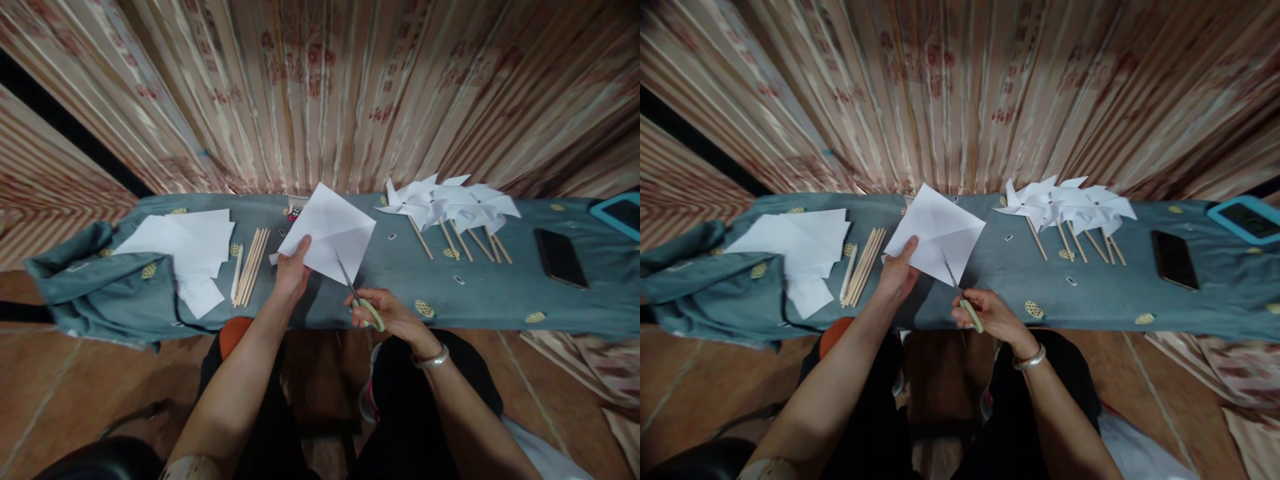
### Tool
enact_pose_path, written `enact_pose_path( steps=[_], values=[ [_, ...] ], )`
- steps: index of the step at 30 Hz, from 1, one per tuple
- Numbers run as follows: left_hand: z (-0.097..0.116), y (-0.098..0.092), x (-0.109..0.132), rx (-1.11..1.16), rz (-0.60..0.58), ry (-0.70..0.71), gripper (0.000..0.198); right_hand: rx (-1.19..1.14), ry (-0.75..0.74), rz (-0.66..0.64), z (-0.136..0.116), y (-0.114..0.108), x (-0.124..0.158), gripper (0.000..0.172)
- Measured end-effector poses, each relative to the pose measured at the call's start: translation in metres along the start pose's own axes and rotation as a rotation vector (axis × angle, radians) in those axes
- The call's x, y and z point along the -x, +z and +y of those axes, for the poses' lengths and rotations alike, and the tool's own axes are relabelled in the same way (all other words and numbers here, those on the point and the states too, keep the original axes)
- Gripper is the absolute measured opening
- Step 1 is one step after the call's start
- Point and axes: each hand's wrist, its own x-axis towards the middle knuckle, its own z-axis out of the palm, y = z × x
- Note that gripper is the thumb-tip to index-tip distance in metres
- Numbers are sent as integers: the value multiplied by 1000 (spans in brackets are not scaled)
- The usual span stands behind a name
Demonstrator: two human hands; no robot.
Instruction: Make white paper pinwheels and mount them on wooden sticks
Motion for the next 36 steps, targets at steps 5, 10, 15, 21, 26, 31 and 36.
enact_pose_path(
  steps=[5, 10, 15, 21, 26, 31, 36],
  values=[
    [6, -1, -3, 12, 7, -18, 24, 30, 61, -92, -5, -13, 16, 49],
    [6, -4, -5, 9, -19, -39, 28, 23, 11, -94, -8, -25, 34, 52],
    [2, -5, -2, -34, -88, -62, 32, 22, -176, 334, -10, -35, 36, 51],
    [-2, -7, 5, -139, -187, -122, 44, -14, -388, 905, -6, -49, 26, 48],
    [-5, -8, 9, -238, -261, -169, 46, 81, -418, 897, -5, -53, 19, 49],
    [-10, -10, 11, -307, -327, -197, 44, 125, -361, 740, -6, -45, 15, 47],
    [-12, -12, 7, -321, -310, -169, 43, 76, -337, 699, -5, -40, 12, 43]
  ],
)
